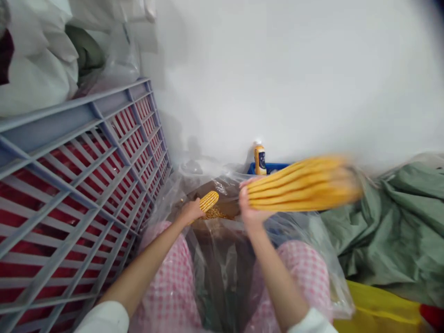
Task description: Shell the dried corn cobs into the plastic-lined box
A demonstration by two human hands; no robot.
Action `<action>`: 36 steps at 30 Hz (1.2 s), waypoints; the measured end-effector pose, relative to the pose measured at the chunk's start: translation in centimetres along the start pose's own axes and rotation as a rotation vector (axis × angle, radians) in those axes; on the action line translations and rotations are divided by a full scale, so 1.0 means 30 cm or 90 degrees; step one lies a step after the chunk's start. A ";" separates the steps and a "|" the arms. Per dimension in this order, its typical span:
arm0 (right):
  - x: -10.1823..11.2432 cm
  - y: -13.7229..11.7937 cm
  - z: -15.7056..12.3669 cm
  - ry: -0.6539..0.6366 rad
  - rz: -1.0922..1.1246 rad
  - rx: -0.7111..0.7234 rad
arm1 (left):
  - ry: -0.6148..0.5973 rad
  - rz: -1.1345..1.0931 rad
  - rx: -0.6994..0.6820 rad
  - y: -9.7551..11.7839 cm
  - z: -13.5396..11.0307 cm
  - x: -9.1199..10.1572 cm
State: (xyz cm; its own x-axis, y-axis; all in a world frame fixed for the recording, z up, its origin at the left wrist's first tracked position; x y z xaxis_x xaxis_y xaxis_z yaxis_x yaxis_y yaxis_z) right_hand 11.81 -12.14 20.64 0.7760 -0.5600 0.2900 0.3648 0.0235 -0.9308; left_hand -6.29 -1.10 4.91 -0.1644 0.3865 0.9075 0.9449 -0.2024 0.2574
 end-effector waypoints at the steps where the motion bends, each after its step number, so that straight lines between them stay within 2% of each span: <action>1: -0.060 0.124 -0.030 -0.028 -0.063 -0.096 | 0.003 0.028 -0.008 -0.004 -0.004 0.009; 3: -0.159 0.346 -0.081 -0.096 -0.135 -0.212 | 0.005 0.076 -0.024 -0.018 -0.015 0.025; 5: -0.197 0.514 -0.101 -0.137 -0.190 -0.292 | 0.003 0.114 -0.029 -0.036 -0.018 0.035; 7: -0.192 0.600 -0.085 -0.166 -0.219 -0.319 | 0.010 0.145 -0.028 -0.049 -0.007 0.041; 8: -0.180 0.613 -0.065 -0.178 -0.227 -0.317 | 0.016 0.160 -0.032 -0.050 0.002 0.041; 10: -0.149 0.590 -0.010 -0.199 -0.232 -0.297 | 0.022 0.190 -0.040 -0.048 0.023 0.031; 13: -0.102 0.465 0.088 -0.200 -0.212 -0.225 | 0.011 0.230 -0.064 -0.048 0.045 -0.007; 14: -0.091 0.408 0.115 -0.182 -0.186 -0.178 | 0.004 0.240 -0.072 -0.051 0.049 -0.022; 15: -0.077 0.337 0.136 -0.130 -0.117 -0.095 | -0.002 0.249 -0.079 -0.055 0.051 -0.036; 17: -0.064 0.262 0.122 -0.019 0.006 -0.001 | -0.010 0.259 -0.089 -0.064 0.053 -0.057; 18: -0.074 0.271 0.090 0.022 0.028 -0.008 | -0.009 0.260 -0.093 -0.066 0.053 -0.061; 19: -0.094 0.314 0.046 0.058 0.015 -0.063 | -0.004 0.260 -0.096 -0.067 0.052 -0.062; 20: -0.129 0.383 -0.008 0.051 -0.047 -0.155 | 0.003 0.259 -0.095 -0.069 0.051 -0.058; 21: -0.196 0.460 -0.066 -0.053 -0.132 -0.236 | 0.011 0.258 -0.092 -0.071 0.051 -0.053; 22: -0.239 0.530 -0.121 -0.109 -0.163 -0.290 | 0.016 0.256 -0.085 -0.075 0.050 -0.046; 24: -0.271 0.649 -0.190 -0.155 -0.207 -0.363 | 0.024 0.251 -0.068 -0.084 0.049 -0.031; 26: -0.253 0.716 -0.190 -0.162 -0.236 -0.389 | 0.033 0.247 -0.059 -0.090 0.050 -0.021; 28: -0.215 0.721 -0.130 -0.172 -0.253 -0.377 | 0.039 0.244 -0.061 -0.090 0.054 -0.020; 30: -0.174 0.664 -0.040 -0.189 -0.256 -0.340 | 0.030 0.244 -0.069 -0.086 0.060 -0.034; 33: -0.129 0.503 0.076 -0.188 -0.232 -0.256 | 0.001 0.241 -0.080 -0.079 0.073 -0.066; 35: -0.124 0.388 0.105 -0.141 -0.175 -0.165 | -0.014 0.237 -0.083 -0.078 0.080 -0.079; 36: -0.125 0.339 0.098 -0.087 -0.122 -0.104 | -0.021 0.235 -0.083 -0.079 0.082 -0.082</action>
State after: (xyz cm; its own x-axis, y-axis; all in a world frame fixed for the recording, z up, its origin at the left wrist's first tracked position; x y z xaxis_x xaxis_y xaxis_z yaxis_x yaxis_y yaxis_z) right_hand 14.13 -7.37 10.75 0.7673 -0.4245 0.4807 0.4317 -0.2123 -0.8767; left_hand -7.43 0.62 1.25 0.1910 0.2941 0.9365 0.8946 -0.4447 -0.0428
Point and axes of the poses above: each hand's wrist, its own z-axis towards the middle knuckle, its own x-axis out of the back of the hand, y = z × x, the point moved 8 cm from there along z, towards the middle knuckle, and after that the axes turned 1 degree about -z, right-handed, at the moved point
